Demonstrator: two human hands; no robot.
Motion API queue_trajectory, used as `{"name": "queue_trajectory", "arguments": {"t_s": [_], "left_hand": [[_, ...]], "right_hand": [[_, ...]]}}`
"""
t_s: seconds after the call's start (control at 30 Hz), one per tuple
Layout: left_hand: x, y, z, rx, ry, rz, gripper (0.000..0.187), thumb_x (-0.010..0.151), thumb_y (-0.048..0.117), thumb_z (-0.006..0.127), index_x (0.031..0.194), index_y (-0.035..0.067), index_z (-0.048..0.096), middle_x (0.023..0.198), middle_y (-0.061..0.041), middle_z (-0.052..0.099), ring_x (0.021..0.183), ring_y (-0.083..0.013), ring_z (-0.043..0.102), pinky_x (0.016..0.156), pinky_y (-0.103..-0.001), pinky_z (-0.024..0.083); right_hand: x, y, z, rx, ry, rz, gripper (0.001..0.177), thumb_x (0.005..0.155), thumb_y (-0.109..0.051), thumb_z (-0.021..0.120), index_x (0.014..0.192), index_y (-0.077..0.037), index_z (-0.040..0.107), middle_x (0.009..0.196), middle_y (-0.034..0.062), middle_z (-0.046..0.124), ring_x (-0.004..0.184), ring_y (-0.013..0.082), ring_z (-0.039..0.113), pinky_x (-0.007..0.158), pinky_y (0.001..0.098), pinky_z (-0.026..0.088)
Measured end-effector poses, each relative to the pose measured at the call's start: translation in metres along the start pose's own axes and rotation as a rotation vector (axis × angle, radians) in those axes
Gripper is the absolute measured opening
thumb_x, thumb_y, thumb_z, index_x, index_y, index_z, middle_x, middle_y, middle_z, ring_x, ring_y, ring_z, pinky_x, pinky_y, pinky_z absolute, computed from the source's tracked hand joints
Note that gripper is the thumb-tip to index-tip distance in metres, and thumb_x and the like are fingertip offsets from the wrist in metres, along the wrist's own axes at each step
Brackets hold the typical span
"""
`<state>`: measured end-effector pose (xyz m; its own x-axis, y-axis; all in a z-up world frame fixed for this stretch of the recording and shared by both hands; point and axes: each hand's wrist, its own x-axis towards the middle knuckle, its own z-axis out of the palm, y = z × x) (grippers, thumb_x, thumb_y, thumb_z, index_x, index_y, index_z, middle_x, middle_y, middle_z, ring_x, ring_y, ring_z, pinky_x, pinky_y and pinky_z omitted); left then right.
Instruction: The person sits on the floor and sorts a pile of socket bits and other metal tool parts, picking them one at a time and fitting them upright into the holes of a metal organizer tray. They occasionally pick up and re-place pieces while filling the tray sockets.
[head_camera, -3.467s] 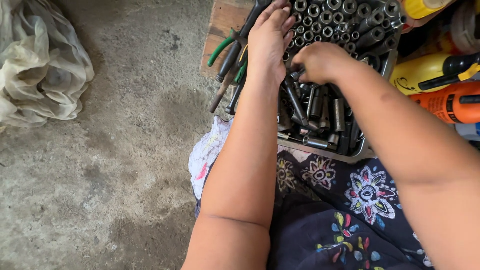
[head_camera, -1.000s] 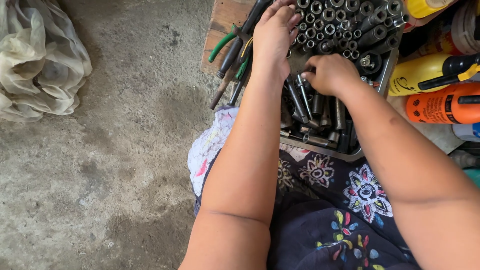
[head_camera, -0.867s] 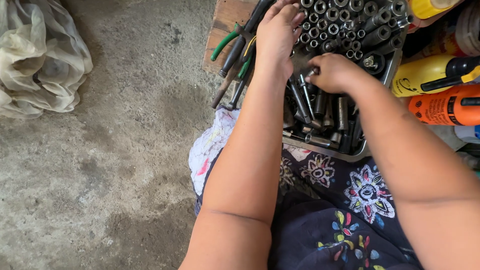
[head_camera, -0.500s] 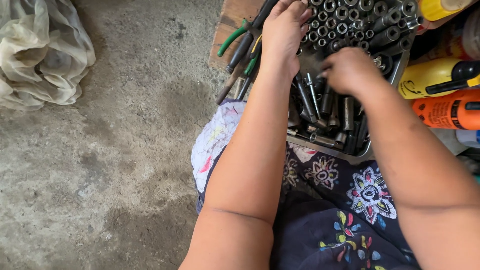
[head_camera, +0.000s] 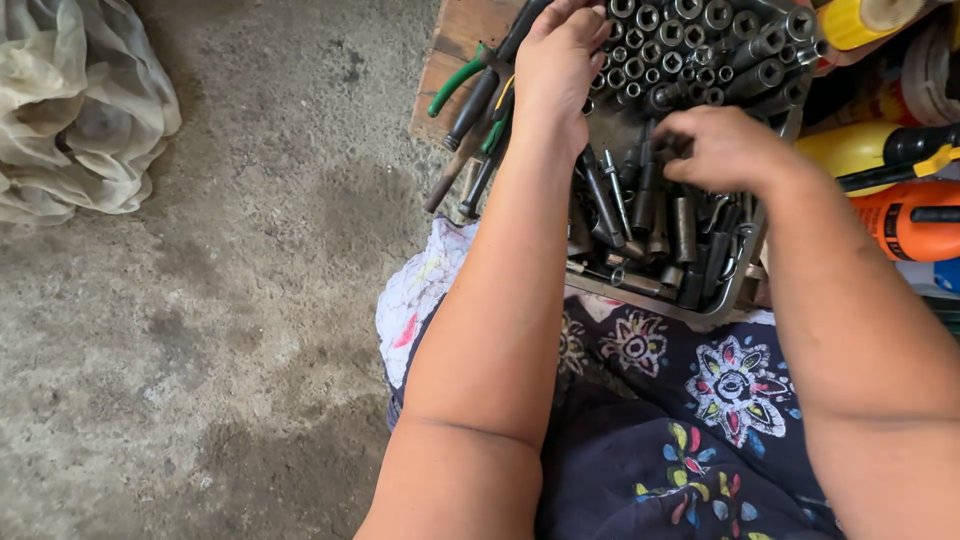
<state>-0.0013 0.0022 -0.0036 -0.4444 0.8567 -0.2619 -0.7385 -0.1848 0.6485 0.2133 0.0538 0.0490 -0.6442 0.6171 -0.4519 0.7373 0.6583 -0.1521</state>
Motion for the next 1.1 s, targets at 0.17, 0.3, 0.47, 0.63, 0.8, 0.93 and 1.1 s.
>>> {"name": "queue_trajectory", "arguments": {"t_s": [0.17, 0.3, 0.47, 0.63, 0.8, 0.93, 1.1], "left_hand": [[-0.001, 0.002, 0.000, 0.004, 0.004, -0.006, 0.032, 0.095, 0.016, 0.064, 0.126, 0.007, 0.066, 0.114, -0.001, 0.069, 0.108, -0.0167, 0.064, 0.094, -0.036, 0.047], [-0.004, 0.003, 0.000, 0.026, 0.003, -0.021, 0.035, 0.095, 0.016, 0.063, 0.129, 0.010, 0.066, 0.118, -0.001, 0.069, 0.109, -0.0167, 0.064, 0.095, -0.036, 0.047], [-0.005, -0.001, 0.004, 0.015, 0.005, -0.037, 0.035, 0.095, 0.016, 0.064, 0.130, 0.008, 0.066, 0.117, -0.002, 0.069, 0.110, -0.0174, 0.065, 0.095, -0.037, 0.047], [-0.004, -0.008, 0.002, 0.030, -0.002, -0.029, 0.034, 0.097, 0.015, 0.064, 0.129, 0.007, 0.067, 0.115, -0.002, 0.070, 0.109, -0.0172, 0.065, 0.095, -0.036, 0.048], [-0.011, -0.014, 0.014, 0.290, -0.010, 0.160, 0.037, 0.095, 0.017, 0.065, 0.130, 0.006, 0.067, 0.117, -0.008, 0.073, 0.108, -0.0206, 0.068, 0.095, -0.037, 0.053], [-0.044, -0.015, 0.028, 1.248, 0.007, 0.243, 0.033, 0.090, 0.032, 0.064, 0.114, 0.012, 0.074, 0.112, -0.011, 0.077, 0.104, -0.0294, 0.070, 0.092, -0.043, 0.054], [-0.099, -0.028, 0.042, 1.970, -0.231, 0.424, 0.026, 0.083, 0.032, 0.062, 0.087, 0.010, 0.074, 0.092, -0.010, 0.076, 0.092, -0.0308, 0.071, 0.087, -0.052, 0.047]], "right_hand": [[-0.017, 0.018, -0.014, 0.251, 0.130, 0.396, 0.040, 0.088, -0.023, 0.080, 0.126, -0.013, 0.071, 0.099, 0.0148, 0.075, 0.089, 0.0331, 0.073, 0.081, 0.0468, 0.057], [-0.023, 0.026, -0.002, 0.069, 0.433, 0.092, 0.029, 0.089, -0.022, 0.083, 0.116, -0.012, 0.078, 0.105, 0.0147, 0.074, 0.089, 0.0315, 0.072, 0.085, 0.0429, 0.057], [-0.011, 0.014, 0.018, -0.176, 0.492, -0.035, 0.022, 0.087, -0.024, 0.083, 0.108, -0.015, 0.080, 0.105, 0.0097, 0.075, 0.097, 0.0317, 0.070, 0.083, 0.0449, 0.056], [-0.004, 0.003, 0.027, -0.278, 0.530, 0.083, 0.027, 0.089, -0.028, 0.085, 0.107, -0.012, 0.074, 0.110, 0.0080, 0.071, 0.106, 0.0297, 0.069, 0.083, 0.0454, 0.055], [-0.014, 0.002, 0.016, -0.231, 0.539, 0.194, 0.052, 0.085, -0.038, 0.088, 0.125, -0.010, 0.070, 0.119, 0.0101, 0.071, 0.104, 0.0315, 0.068, 0.081, 0.0472, 0.053], [-0.087, 0.003, -0.007, -0.007, 0.427, 0.454, 0.045, 0.090, -0.046, 0.083, 0.121, -0.015, 0.073, 0.109, 0.0085, 0.075, 0.101, 0.0299, 0.070, 0.081, 0.0437, 0.053], [-0.142, 0.018, -0.012, 0.134, 0.264, 0.589, 0.045, 0.091, -0.053, 0.077, 0.119, -0.018, 0.076, 0.107, 0.0080, 0.079, 0.097, 0.0301, 0.073, 0.082, 0.0442, 0.056]]}}
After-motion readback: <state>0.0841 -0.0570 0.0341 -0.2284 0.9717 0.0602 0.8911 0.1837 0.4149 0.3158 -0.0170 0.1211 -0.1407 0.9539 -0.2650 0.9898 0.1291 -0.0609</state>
